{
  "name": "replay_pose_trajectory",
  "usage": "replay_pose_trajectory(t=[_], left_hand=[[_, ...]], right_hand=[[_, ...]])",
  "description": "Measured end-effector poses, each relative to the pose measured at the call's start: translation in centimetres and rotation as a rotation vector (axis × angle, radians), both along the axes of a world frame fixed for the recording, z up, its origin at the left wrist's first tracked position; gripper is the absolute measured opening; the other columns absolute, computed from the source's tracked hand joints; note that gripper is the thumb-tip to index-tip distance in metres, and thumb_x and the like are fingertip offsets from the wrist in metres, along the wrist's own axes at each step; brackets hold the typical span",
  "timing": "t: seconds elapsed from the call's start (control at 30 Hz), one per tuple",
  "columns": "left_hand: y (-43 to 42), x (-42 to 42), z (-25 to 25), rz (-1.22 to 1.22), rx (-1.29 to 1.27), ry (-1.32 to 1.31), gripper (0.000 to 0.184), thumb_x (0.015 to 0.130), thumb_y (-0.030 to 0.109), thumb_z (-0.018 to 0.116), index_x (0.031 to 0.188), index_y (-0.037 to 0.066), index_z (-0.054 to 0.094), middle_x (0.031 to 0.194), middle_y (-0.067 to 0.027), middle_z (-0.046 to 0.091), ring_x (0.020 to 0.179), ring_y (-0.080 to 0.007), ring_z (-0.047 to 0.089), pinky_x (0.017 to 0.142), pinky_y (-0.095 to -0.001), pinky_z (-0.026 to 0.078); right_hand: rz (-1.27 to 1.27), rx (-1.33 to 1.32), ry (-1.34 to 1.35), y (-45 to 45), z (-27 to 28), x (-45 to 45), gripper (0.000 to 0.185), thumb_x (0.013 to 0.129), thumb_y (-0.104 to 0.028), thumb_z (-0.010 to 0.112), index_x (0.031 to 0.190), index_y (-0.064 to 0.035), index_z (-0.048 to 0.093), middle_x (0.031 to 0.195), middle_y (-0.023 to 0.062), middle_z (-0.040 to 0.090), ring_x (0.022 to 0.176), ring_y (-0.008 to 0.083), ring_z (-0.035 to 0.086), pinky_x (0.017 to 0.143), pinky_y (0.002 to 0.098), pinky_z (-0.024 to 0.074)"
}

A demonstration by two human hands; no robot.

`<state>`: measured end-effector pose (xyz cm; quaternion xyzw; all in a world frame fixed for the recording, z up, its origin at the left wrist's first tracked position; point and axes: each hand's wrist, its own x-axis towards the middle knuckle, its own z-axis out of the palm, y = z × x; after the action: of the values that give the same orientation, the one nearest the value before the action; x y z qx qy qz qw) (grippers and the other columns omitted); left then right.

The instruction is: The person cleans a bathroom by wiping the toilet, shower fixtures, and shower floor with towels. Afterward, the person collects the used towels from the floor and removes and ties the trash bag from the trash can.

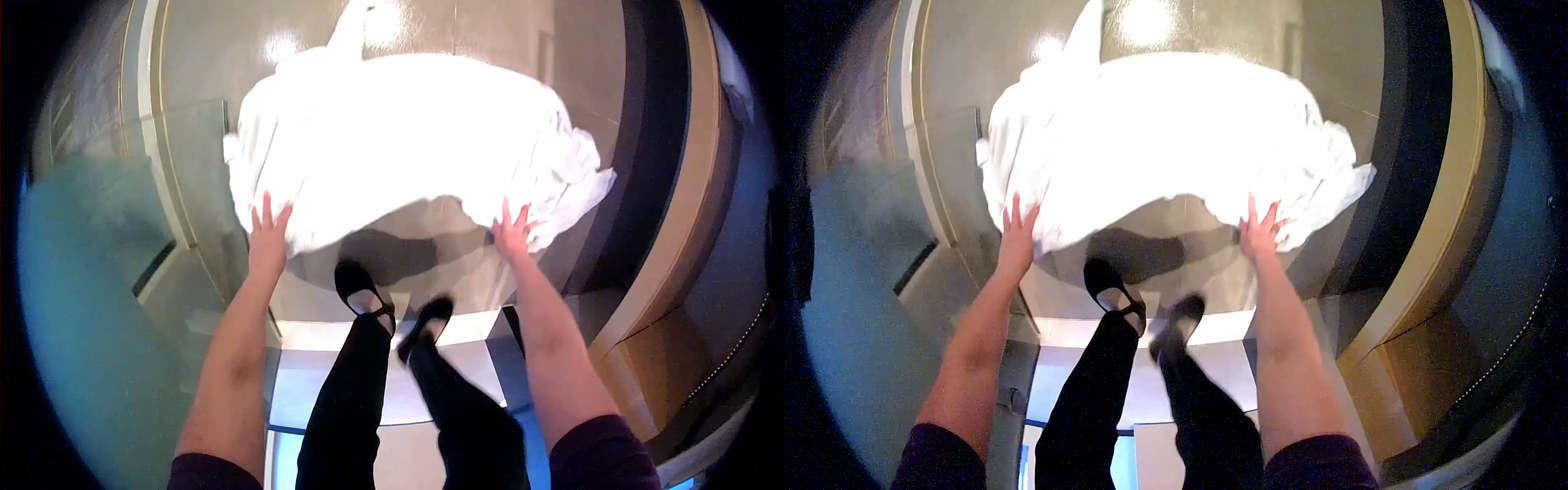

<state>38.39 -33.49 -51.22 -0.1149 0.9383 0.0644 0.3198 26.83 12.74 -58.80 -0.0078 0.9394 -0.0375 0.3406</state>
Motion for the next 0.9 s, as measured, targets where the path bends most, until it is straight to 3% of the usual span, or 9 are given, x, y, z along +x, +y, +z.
replay_pose_trajectory(t=[0.17, 0.3, 0.33, 0.4, 0.47, 0.63, 0.77, 0.83, 0.9], left_hand=[[1.3, 10.1, 1.2, 0.059, -0.004, 0.113, 0.068, 0.066, -0.009, 0.049, 0.126, 0.02, 0.037, 0.14, -0.0151, 0.008, 0.119, -0.0465, 0.025, 0.093, -0.0416, 0.036], [3.6, 4.7, 4.9, 0.187, 0.093, -0.265, 0.063, 0.065, 0.005, 0.06, 0.123, 0.018, 0.04, 0.132, -0.0188, 0.025, 0.113, -0.0438, 0.036, 0.09, -0.0419, 0.039], [3.6, 2.2, 6.4, 0.238, 0.162, -0.339, 0.066, 0.062, 0.012, 0.064, 0.123, 0.017, 0.04, 0.125, -0.0187, 0.034, 0.109, -0.041, 0.041, 0.088, -0.0416, 0.04], [2.9, -0.6, 11.2, 0.317, 0.252, -0.406, 0.072, 0.06, 0.026, 0.069, 0.124, 0.015, 0.039, 0.109, -0.0194, 0.052, 0.1, -0.0347, 0.051, 0.085, -0.0396, 0.042], [2.0, -0.9, 14.6, 0.363, 0.334, -0.318, 0.067, 0.062, 0.027, 0.067, 0.122, 0.011, 0.042, 0.106, -0.0185, 0.055, 0.097, -0.0328, 0.053, 0.083, -0.0379, 0.043], [6.2, -7.1, 30.7, 0.849, 0.841, -0.219, 0.048, 0.071, 0.03, 0.06, 0.108, 0.0, 0.053, 0.095, -0.0106, 0.061, 0.088, -0.0195, 0.057, 0.076, -0.0332, 0.044], [11.8, -3.3, 38.1, 0.677, 0.984, -0.174, 0.037, 0.078, 0.027, 0.056, 0.103, -0.001, 0.055, 0.095, -0.0108, 0.06, 0.089, -0.0209, 0.056, 0.078, -0.0343, 0.043], [16.4, 0.6, 42.4, 0.432, 1.158, -0.099, 0.042, 0.079, 0.025, 0.058, 0.112, 0.0, 0.05, 0.109, -0.012, 0.055, 0.101, -0.0226, 0.051, 0.089, -0.0346, 0.039], [20.5, -2.7, 55.1, 0.345, 1.312, 0.158, 0.043, 0.078, 0.025, 0.059, 0.112, 0.001, 0.048, 0.106, -0.0127, 0.056, 0.096, -0.0241, 0.055, 0.085, -0.0344, 0.042]], right_hand=[[0.152, -0.01, 0.238, -0.9, 6.0, 3.1, 0.063, 0.082, -0.019, 0.052, 0.131, -0.0404, 0.019, 0.137, 0.0225, 0.006, 0.121, 0.0527, 0.008, 0.099, 0.0513, 0.0234], [0.035, -0.119, -0.071, 3.1, 9.1, 6.3, 0.05, 0.083, -0.01, 0.039, 0.127, -0.0303, 0.033, 0.119, 0.0201, 0.038, 0.105, 0.0426, 0.04, 0.087, 0.0463, 0.0375], [-0.18, -0.154, -0.312, 2.3, 10.9, 6.4, 0.043, 0.086, -0.015, 0.033, 0.128, -0.0219, 0.035, 0.117, 0.0245, 0.041, 0.111, 0.034, 0.04, 0.098, 0.0443, 0.0258], [-0.156, -0.156, -0.551, 1.4, 15.3, 7.1, 0.045, 0.082, -0.015, 0.034, 0.127, -0.0152, 0.031, 0.095, 0.0249, 0.056, 0.074, 0.033, 0.06, 0.064, 0.0427, 0.0482], [-0.096, -0.211, -0.3, -0.4, 19.2, 7.9, 0.039, 0.082, -0.023, 0.037, 0.119, -0.0106, 0.037, 0.068, 0.0174, 0.06, 0.052, 0.0303, 0.058, 0.051, 0.0431, 0.0463], [-0.315, -0.446, -0.28, 1.9, 32.2, 0.1, 0.045, 0.08, -0.032, 0.039, 0.117, -0.0077, 0.042, 0.102, 0.0213, 0.056, 0.097, 0.0319, 0.053, 0.082, 0.0388, 0.0399], [-0.829, -1.019, -0.521, 3.1, 41.3, 0.6, 0.061, 0.083, -0.055, 0.037, 0.129, -0.0149, 0.035, 0.119, 0.0038, 0.048, 0.107, 0.0195, 0.045, 0.09, 0.0299, 0.0344], [-1.261, -0.83, -0.723, 1.2, 48.7, 2.3, 0.063, 0.082, -0.053, 0.045, 0.125, -0.0072, 0.04, 0.117, 0.0067, 0.05, 0.108, 0.0208, 0.046, 0.091, 0.0317, 0.0359], [-1.426, -0.977, -0.968, -0.8, 53.3, 2.6, 0.066, 0.079, -0.052, 0.05, 0.126, -0.0066, 0.038, 0.116, 0.0073, 0.051, 0.109, 0.0223, 0.046, 0.093, 0.0339, 0.0356]])
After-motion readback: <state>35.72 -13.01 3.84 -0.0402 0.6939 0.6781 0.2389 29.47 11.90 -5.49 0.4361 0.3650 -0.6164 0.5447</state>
